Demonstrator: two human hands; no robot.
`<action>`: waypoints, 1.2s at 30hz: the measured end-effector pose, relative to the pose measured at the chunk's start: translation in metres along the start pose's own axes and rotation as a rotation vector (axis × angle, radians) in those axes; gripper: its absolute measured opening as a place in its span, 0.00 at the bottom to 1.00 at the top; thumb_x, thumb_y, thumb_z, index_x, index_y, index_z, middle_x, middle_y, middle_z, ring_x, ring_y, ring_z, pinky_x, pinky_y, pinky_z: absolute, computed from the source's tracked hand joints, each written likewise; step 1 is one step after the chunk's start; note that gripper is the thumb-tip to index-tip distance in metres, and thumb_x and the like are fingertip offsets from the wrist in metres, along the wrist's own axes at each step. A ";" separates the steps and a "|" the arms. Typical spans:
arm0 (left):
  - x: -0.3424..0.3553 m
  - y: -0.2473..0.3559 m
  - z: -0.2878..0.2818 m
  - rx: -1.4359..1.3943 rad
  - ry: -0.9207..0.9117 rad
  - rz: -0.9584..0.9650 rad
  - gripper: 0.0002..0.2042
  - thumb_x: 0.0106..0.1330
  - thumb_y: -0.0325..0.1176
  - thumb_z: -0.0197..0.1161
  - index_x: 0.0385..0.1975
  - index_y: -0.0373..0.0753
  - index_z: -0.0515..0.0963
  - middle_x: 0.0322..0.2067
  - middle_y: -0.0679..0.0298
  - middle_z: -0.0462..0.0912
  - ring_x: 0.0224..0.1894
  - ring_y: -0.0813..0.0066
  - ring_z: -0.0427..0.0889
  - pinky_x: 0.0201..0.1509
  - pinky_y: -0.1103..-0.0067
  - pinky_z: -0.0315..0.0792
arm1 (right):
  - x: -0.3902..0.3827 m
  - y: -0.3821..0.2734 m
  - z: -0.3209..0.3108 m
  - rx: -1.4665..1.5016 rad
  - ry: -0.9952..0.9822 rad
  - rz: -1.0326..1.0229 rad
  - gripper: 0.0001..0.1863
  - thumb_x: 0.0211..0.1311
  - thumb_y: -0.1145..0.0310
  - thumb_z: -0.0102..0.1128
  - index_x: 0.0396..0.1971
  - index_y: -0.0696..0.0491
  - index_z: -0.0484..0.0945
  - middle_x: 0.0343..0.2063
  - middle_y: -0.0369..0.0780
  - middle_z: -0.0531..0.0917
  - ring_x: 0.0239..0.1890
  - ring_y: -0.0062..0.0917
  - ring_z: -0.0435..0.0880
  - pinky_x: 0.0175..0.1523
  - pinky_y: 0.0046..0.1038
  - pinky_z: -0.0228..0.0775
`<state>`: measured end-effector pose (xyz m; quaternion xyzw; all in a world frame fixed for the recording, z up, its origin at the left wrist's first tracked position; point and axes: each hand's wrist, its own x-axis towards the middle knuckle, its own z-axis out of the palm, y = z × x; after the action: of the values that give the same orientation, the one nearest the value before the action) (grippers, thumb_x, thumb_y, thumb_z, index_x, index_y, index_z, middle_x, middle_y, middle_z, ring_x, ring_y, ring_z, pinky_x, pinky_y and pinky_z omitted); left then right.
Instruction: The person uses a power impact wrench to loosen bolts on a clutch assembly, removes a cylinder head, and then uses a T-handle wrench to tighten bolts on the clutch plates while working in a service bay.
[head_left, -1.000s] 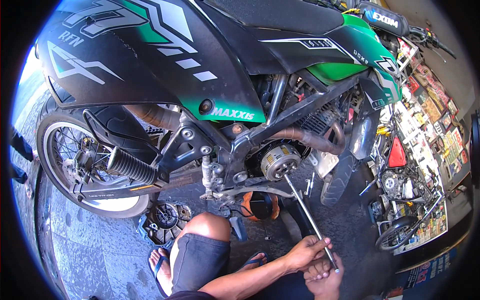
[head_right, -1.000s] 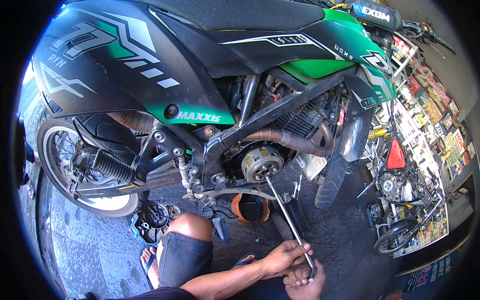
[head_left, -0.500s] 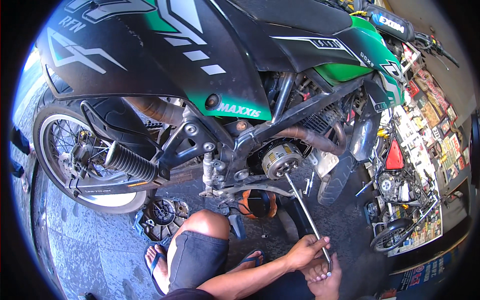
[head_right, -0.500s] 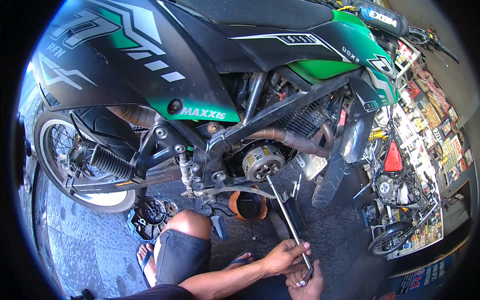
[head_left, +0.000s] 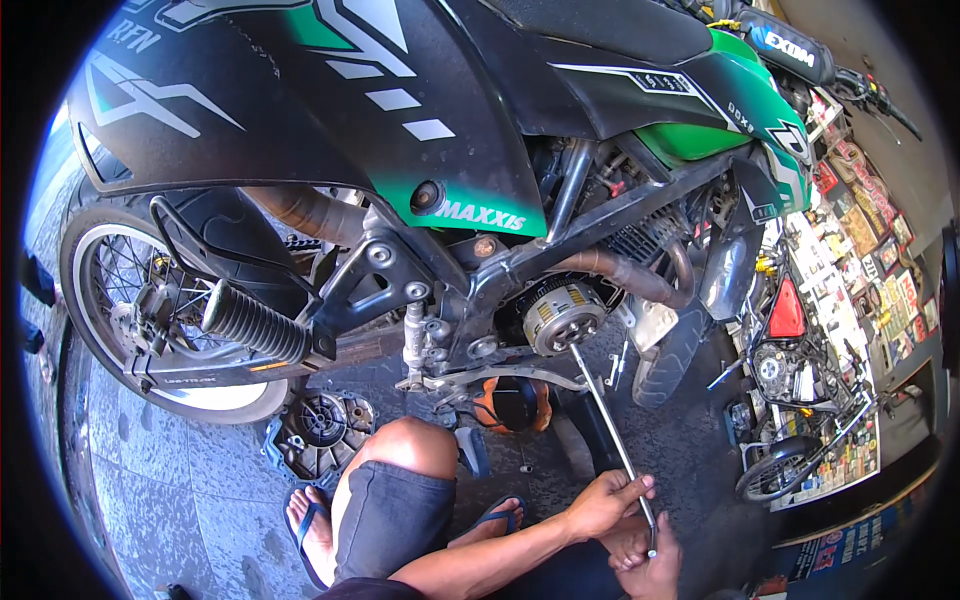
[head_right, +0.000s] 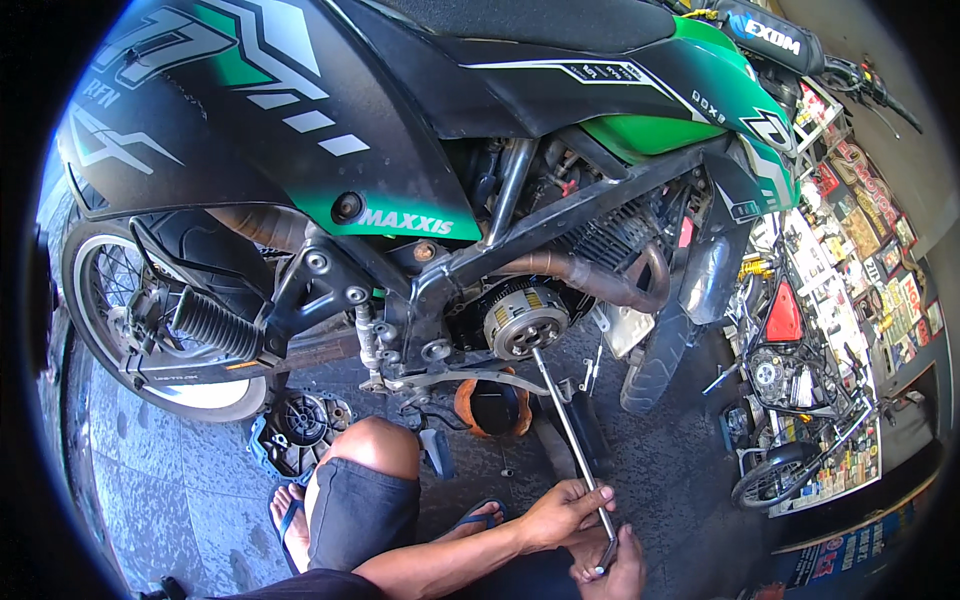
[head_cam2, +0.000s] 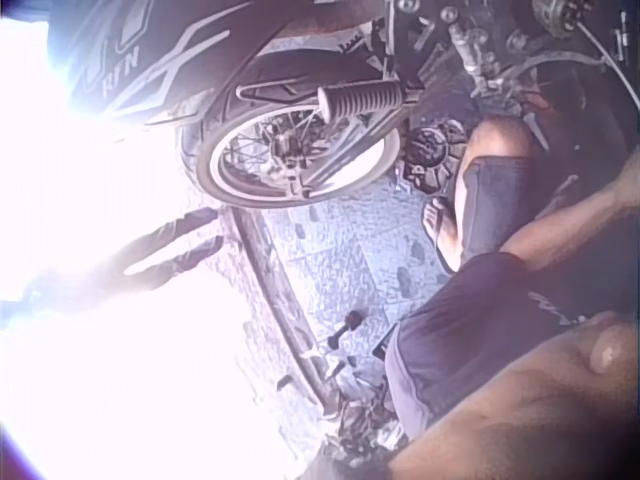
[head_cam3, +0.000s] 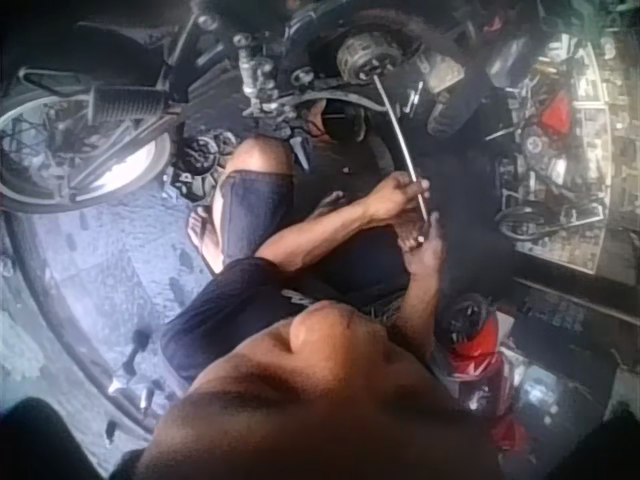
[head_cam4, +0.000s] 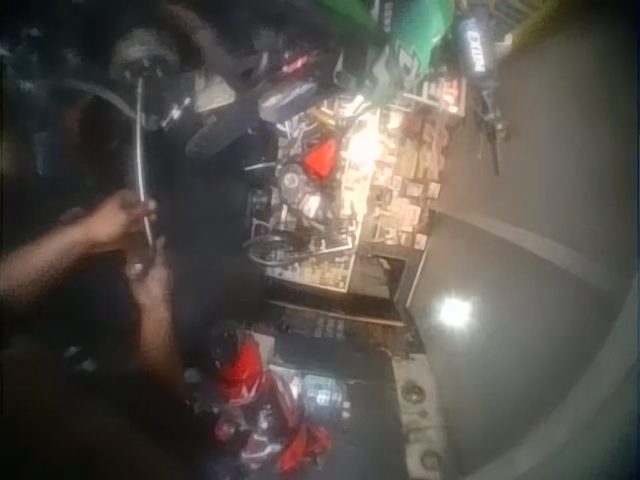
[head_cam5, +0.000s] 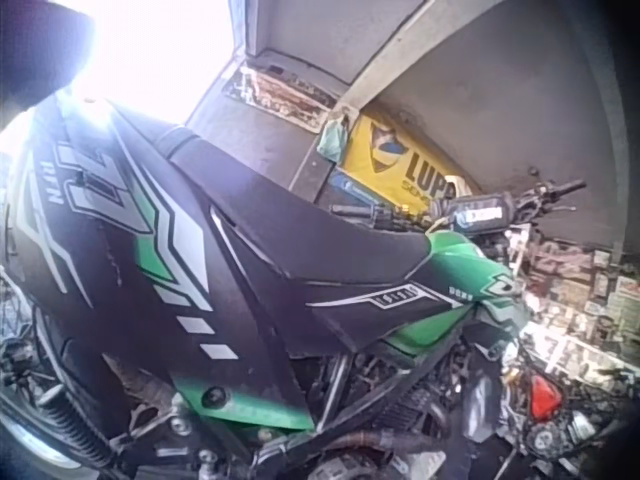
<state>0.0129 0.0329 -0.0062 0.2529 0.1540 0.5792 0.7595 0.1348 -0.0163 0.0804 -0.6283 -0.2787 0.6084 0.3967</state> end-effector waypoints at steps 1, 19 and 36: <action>-0.001 -0.002 -0.002 -0.004 0.000 0.000 0.19 0.72 0.48 0.55 0.33 0.36 0.77 0.14 0.76 0.63 0.17 0.88 0.58 0.20 0.85 0.51 | -0.011 -0.001 0.008 -0.240 0.091 -0.178 0.24 0.69 0.48 0.51 0.27 0.56 0.78 0.15 0.37 0.75 0.16 0.26 0.72 0.24 0.26 0.63; -0.001 0.002 -0.004 0.062 0.075 -0.004 0.20 0.73 0.49 0.53 0.32 0.36 0.76 0.11 0.76 0.62 0.12 0.88 0.55 0.15 0.83 0.48 | -0.014 0.016 -0.005 -1.254 0.274 -1.124 0.21 0.69 0.54 0.54 0.40 0.61 0.76 0.22 0.35 0.76 0.23 0.27 0.74 0.29 0.32 0.69; 0.000 0.024 -0.010 0.144 0.123 0.129 0.24 0.75 0.54 0.45 0.31 0.38 0.75 0.14 0.72 0.64 0.17 0.84 0.61 0.22 0.83 0.55 | -0.019 0.003 0.008 -0.229 -0.063 -0.330 0.20 0.71 0.55 0.52 0.32 0.59 0.77 0.19 0.38 0.77 0.17 0.21 0.74 0.21 0.20 0.65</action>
<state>-0.0116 0.0403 -0.0008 0.2802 0.2252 0.6287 0.6895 0.1242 -0.0326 0.0889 -0.5958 -0.4575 0.5190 0.4079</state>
